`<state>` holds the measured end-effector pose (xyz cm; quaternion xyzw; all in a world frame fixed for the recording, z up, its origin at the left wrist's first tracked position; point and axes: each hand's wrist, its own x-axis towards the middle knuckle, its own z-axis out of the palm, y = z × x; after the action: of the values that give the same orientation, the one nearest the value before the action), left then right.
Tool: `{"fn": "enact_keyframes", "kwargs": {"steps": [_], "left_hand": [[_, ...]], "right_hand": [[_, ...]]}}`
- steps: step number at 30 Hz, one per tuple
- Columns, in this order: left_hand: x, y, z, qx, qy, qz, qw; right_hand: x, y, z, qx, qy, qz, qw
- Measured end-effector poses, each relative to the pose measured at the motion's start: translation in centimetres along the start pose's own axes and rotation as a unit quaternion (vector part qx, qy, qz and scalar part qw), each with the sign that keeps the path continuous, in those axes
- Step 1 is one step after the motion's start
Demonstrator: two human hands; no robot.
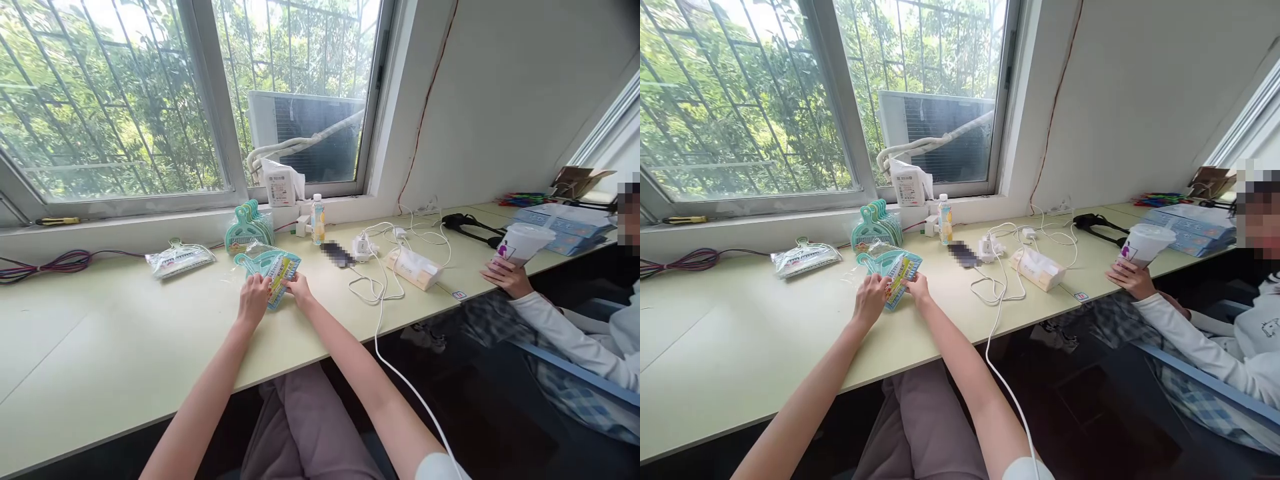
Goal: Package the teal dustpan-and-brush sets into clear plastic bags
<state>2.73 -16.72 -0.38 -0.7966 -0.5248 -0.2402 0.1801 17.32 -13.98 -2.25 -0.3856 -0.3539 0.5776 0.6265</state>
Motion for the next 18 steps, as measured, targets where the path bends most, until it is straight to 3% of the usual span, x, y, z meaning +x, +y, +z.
{"fn": "enact_keyframes", "kwargs": {"steps": [11, 18], "left_hand": [[0.23, 0.15, -0.27, -0.029, 0.021, -0.003, 0.999], [0.13, 0.03, -0.35, -0.006, 0.002, -0.011, 1.000]], "right_hand": [[-0.44, 0.14, 0.50, -0.051, -0.061, -0.003, 0.997], [-0.65, 0.39, 0.70, -0.074, -0.080, -0.009, 0.994]]}}
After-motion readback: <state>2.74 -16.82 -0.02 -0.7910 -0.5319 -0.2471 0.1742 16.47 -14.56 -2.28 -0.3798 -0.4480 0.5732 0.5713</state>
